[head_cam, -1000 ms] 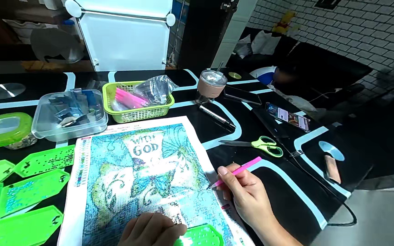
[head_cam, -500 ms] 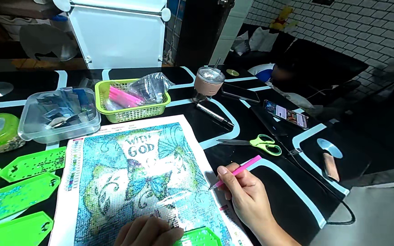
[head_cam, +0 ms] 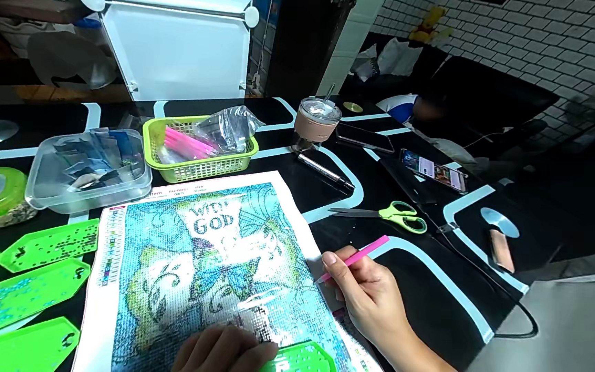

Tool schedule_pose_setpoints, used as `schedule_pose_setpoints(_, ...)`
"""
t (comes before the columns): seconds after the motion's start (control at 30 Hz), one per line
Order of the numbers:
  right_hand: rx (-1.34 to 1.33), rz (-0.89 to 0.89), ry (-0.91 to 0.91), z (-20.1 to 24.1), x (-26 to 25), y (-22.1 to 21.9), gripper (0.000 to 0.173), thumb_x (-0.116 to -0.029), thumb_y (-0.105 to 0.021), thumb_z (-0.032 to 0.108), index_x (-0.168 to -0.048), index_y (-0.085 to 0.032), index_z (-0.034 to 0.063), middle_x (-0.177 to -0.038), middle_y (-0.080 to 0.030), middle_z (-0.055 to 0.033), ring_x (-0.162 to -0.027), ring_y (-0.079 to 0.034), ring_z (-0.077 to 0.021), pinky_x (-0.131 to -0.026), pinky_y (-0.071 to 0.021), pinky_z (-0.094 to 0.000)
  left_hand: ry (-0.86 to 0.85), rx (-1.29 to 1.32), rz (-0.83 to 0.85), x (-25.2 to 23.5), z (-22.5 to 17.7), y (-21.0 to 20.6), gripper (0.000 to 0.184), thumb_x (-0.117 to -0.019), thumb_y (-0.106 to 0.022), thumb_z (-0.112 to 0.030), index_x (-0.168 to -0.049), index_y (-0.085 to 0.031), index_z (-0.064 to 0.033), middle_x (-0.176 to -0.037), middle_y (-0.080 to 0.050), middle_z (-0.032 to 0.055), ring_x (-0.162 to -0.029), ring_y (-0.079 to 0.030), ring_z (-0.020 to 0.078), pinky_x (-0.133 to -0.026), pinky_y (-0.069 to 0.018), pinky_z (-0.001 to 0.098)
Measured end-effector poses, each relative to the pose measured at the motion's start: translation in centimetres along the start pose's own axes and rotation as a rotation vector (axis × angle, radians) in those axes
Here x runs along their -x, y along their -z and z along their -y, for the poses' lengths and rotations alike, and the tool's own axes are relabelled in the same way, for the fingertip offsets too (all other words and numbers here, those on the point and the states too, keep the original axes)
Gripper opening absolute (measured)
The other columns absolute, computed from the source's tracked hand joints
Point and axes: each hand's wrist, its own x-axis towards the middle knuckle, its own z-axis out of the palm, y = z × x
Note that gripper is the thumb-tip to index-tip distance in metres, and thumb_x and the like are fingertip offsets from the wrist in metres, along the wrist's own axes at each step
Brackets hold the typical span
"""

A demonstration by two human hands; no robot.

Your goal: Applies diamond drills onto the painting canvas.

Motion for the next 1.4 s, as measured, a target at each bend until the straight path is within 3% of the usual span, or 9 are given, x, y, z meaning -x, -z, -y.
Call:
schedule_pose_setpoints(0.67, 0.119, -0.007, 0.065, 0.0, 0.4, -0.1, 0.023, -0.1047, -0.058, 0.023, -0.090, -0.068, 0.0096, -0.072, -0.065, 0.0074, -0.059, -0.059, 0.0052, -0.053, -0.0493, -0.0109, 0.002, -0.007, 0.004, 0.1, -0.1, 0.0, 0.045, -0.0865, -0.078, -0.043, -0.120, -0.076, -0.0130, -0.111, -0.072, 0.0134, -0.108, -0.064, 0.0348, -0.093, -0.0467, 0.0508)
schedule_pose_setpoints(0.9, -0.225, -0.009, -0.204, 1.4, -0.2, 1.0, 0.026, -0.1043, -0.055, 0.019, -0.082, -0.068, 0.0152, -0.071, -0.069, 0.0053, -0.056, -0.061, 0.0005, -0.052, -0.0503, -0.0140, -0.029, -0.030, -0.044, 0.1, 0.2, -0.4, 0.045, -0.0851, -0.079, -0.044, -0.119, -0.076, -0.0147, -0.107, -0.073, 0.0107, -0.102, -0.065, 0.0315, -0.088, -0.0473, 0.0482)
schedule_pose_setpoints(1.03, -0.311, 0.239, -0.109, 4.1, 2.6, -0.2, 0.021, -0.1071, -0.056, 0.025, -0.093, -0.067, 0.0142, -0.077, -0.068, 0.0084, -0.064, -0.062, 0.0044, -0.056, -0.0516, -0.0133, -0.037, -0.039, -0.066, 0.3, 0.4, -0.6, 0.045, -0.0839, -0.079, -0.045, -0.119, -0.076, -0.0161, -0.107, -0.073, 0.0093, -0.102, -0.065, 0.0308, -0.087, -0.0477, 0.0477)
schedule_pose_setpoints(1.1, -0.244, 0.328, -0.012, 4.5, 3.5, -0.8, 0.023, -0.1076, -0.055, 0.020, -0.092, -0.063, 0.0054, -0.073, -0.064, 0.0019, -0.064, -0.060, 0.0024, -0.058, -0.0503, -0.0147, -0.041, -0.038, -0.078, 0.3, 0.4, -0.7, 0.045, -0.0834, -0.080, -0.044, -0.119, -0.076, -0.0164, -0.106, -0.073, 0.0091, -0.101, -0.065, 0.0308, -0.086, -0.0476, 0.0481)
schedule_pose_setpoints(1.17, -0.153, 0.347, 0.064, 4.3, 3.8, -1.2, 0.026, -0.1075, -0.055, 0.019, -0.090, -0.062, 0.0009, -0.070, -0.061, -0.0031, -0.062, -0.058, -0.0009, -0.058, -0.0490, -0.0162, -0.053, -0.043, -0.091, 0.3, 0.5, -0.9, 0.045, -0.0835, -0.079, -0.045, -0.118, -0.076, -0.0168, -0.105, -0.072, 0.0086, -0.101, -0.065, 0.0303, -0.086, -0.0476, 0.0479)
schedule_pose_setpoints(1.4, -0.083, 0.365, 0.111, 4.7, 4.2, -1.8, 0.027, -0.1066, -0.057, 0.017, -0.089, -0.063, -0.0014, -0.070, -0.062, -0.0072, -0.063, -0.060, -0.0037, -0.059, -0.0493, -0.0172, -0.047, -0.055, -0.114, 0.2, 0.3, -0.9, 0.042, -0.0813, -0.081, -0.043, -0.113, -0.077, -0.0153, -0.103, -0.072, 0.0083, -0.099, -0.065, 0.0295, -0.084, -0.0484, 0.0469)
